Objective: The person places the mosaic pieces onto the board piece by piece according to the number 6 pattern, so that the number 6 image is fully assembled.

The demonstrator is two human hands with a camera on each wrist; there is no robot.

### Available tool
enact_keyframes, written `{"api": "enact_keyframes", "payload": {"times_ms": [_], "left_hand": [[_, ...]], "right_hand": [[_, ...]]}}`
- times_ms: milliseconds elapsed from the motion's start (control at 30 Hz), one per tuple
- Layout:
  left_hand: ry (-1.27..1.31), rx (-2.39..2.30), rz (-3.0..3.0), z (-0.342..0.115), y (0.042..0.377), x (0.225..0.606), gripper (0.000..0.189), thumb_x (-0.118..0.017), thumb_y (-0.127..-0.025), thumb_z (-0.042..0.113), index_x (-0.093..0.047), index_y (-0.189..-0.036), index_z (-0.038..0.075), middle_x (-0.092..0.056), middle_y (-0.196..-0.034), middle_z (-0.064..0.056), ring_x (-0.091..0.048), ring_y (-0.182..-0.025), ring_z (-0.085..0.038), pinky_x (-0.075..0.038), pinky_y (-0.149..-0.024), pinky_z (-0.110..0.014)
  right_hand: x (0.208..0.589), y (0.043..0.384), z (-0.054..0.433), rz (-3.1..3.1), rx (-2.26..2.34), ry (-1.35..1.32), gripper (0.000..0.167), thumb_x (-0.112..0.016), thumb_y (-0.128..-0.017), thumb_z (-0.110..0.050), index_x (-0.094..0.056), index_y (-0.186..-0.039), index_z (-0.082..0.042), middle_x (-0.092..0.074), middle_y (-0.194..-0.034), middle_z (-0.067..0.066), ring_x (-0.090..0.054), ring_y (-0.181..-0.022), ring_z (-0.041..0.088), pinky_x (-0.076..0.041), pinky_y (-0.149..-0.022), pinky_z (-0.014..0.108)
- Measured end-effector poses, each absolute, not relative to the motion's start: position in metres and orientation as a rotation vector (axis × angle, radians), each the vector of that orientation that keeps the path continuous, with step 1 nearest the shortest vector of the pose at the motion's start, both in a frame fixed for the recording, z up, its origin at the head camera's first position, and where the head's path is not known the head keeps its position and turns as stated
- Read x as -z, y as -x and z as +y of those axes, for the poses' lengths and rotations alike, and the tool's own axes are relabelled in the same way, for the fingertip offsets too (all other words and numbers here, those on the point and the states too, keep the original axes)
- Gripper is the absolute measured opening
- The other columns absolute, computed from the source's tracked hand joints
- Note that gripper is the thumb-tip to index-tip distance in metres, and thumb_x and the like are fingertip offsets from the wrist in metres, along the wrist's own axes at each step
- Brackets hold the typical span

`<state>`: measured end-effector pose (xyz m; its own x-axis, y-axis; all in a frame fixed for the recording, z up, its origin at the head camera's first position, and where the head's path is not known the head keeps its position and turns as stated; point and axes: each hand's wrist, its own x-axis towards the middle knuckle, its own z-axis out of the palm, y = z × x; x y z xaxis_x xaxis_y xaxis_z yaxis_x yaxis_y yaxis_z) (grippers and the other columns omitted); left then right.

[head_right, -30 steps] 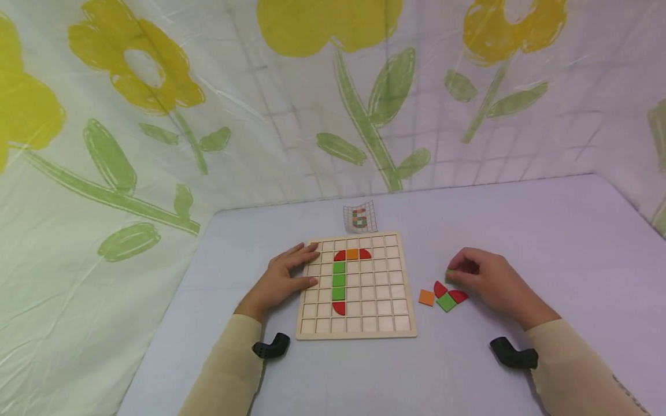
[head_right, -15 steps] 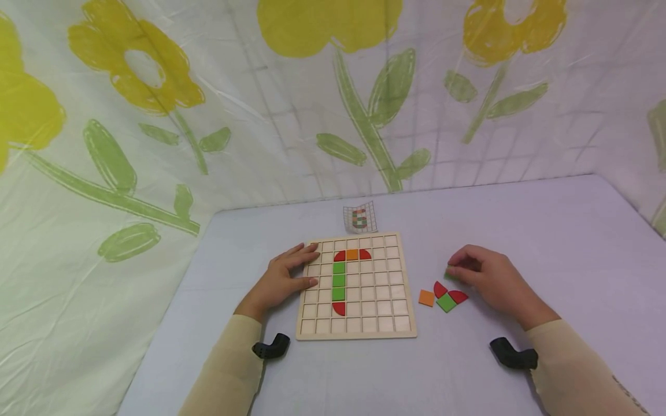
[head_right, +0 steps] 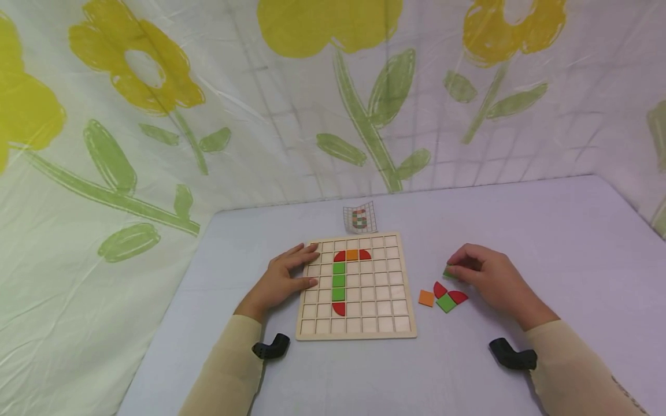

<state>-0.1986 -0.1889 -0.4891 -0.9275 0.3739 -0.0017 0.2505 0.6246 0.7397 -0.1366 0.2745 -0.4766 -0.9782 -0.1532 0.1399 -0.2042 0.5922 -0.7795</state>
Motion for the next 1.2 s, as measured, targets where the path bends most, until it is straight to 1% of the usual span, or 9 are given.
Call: {"api": "enact_keyframes", "payload": {"times_ms": [200, 400, 600, 833, 1200], "left_hand": [[-0.5, -1.167, 2.697, -0.189, 0.199, 0.491, 0.066, -0.09, -0.092, 0.032, -0.067, -0.152, 0.019, -0.045, -0.164, 0.024, -0.021, -0.161, -0.012, -0.011, -0.126, -0.049], [-0.499, -1.166, 2.696, -0.189, 0.199, 0.491, 0.065, -0.09, -0.092, 0.031, -0.068, -0.152, 0.018, -0.045, -0.164, 0.023, -0.021, -0.161, -0.013, -0.011, -0.126, -0.049], [-0.515, -1.165, 2.697, -0.189, 0.199, 0.49, 0.065, -0.089, -0.092, 0.032, -0.068, -0.152, 0.018, -0.045, -0.164, 0.022, -0.021, -0.161, -0.013, -0.01, -0.126, -0.05], [-0.507, -1.172, 2.691, -0.189, 0.199, 0.49, 0.065, -0.089, -0.092, 0.033, -0.067, -0.152, 0.019, -0.045, -0.164, 0.024, -0.021, -0.161, -0.012, -0.01, -0.126, -0.049], [-0.542, -1.176, 2.697, -0.189, 0.199, 0.489, 0.065, -0.089, -0.093, 0.034, -0.068, -0.151, 0.018, -0.046, -0.165, 0.02, -0.022, -0.162, -0.016, -0.009, -0.126, -0.052]], "right_hand": [[0.477, 0.136, 0.274, -2.733, -1.375, -0.318, 0.007, -0.08, -0.1, -0.006, -0.078, -0.105, -0.01, -0.072, -0.092, 0.0, -0.065, -0.08, 0.016, -0.052, -0.068, 0.02], [0.476, 0.135, 0.273, -2.716, -1.4, -0.324, 0.006, -0.079, -0.101, -0.005, -0.078, -0.105, -0.009, -0.072, -0.091, 0.001, -0.064, -0.08, 0.016, -0.051, -0.069, 0.019], [0.474, 0.135, 0.271, -2.713, -1.425, -0.319, 0.007, -0.078, -0.102, -0.005, -0.077, -0.109, -0.007, -0.072, -0.094, 0.003, -0.065, -0.081, 0.017, -0.052, -0.069, 0.019], [0.471, 0.134, 0.269, -2.721, -1.436, -0.296, 0.01, -0.078, -0.102, -0.007, -0.075, -0.113, -0.005, -0.073, -0.095, 0.004, -0.067, -0.081, 0.018, -0.053, -0.069, 0.021], [0.464, 0.134, 0.263, -2.75, -1.447, -0.3, 0.017, -0.077, -0.103, -0.008, -0.074, -0.119, -0.002, -0.075, -0.1, 0.006, -0.07, -0.083, 0.017, -0.055, -0.072, 0.021]]}}
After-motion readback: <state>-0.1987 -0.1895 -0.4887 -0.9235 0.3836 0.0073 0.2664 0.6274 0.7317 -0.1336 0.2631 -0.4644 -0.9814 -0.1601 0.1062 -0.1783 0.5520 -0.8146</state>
